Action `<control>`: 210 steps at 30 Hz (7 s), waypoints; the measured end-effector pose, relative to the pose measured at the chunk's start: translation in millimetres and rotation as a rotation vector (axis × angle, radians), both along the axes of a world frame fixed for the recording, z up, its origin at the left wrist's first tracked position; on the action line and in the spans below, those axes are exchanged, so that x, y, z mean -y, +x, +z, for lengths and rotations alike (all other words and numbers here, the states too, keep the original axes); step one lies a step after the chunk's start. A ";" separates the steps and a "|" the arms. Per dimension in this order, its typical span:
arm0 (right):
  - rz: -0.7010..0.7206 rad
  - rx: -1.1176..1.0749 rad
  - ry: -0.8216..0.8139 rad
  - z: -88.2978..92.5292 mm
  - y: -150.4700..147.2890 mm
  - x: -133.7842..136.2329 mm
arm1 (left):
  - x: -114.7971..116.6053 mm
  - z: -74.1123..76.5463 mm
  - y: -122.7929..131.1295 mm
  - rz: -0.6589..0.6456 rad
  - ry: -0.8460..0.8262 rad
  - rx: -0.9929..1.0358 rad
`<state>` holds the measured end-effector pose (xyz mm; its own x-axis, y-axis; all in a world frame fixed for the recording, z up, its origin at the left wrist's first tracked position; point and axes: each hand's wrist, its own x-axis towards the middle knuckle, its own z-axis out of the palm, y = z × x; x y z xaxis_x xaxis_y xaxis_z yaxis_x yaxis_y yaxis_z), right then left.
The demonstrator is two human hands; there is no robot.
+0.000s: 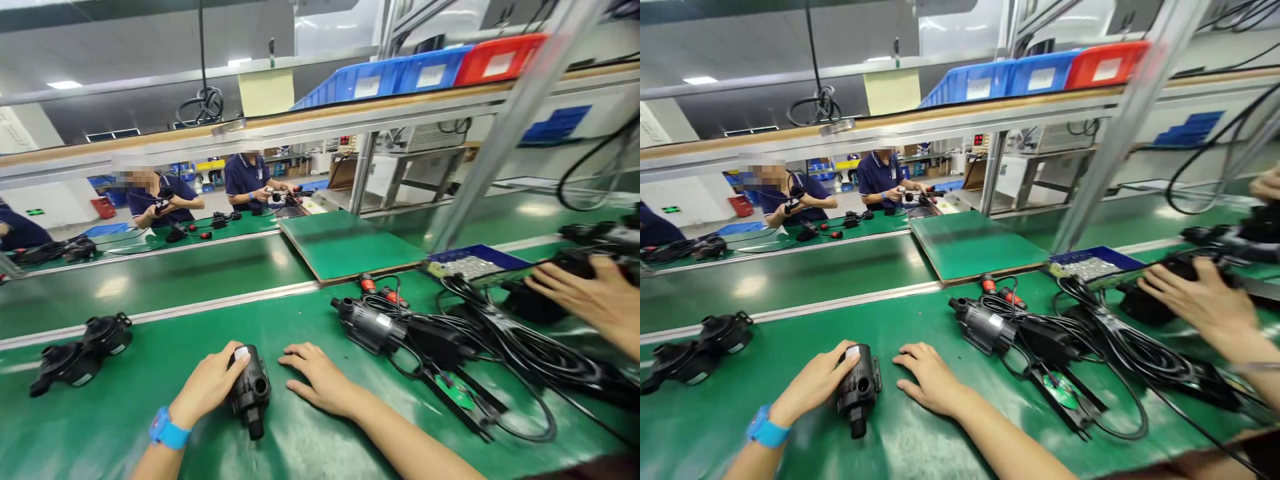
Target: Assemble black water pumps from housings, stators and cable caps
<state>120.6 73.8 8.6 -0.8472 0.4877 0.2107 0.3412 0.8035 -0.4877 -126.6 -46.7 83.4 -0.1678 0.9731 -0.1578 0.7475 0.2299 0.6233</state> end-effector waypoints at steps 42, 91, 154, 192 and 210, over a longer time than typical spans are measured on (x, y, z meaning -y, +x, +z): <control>-0.405 -0.071 0.185 -28.8 37.6 -80.8 | 12.6 -34.4 13.5 -0.072 0.894 -0.107; -0.779 -1.158 -0.694 150.6 -20.3 -234.7 | 5.1 -43.1 17.2 -0.108 0.980 -0.320; -0.167 -0.644 -0.040 63.8 -23.5 66.6 | 2.9 -58.2 79.6 0.136 0.900 0.040; 0.256 -0.992 -1.344 87.2 -17.6 32.8 | 10.2 9.3 54.4 0.200 1.040 0.228; -0.273 -0.805 -0.379 73.2 -59.0 28.5 | 11.2 -29.3 49.6 -0.075 0.599 0.235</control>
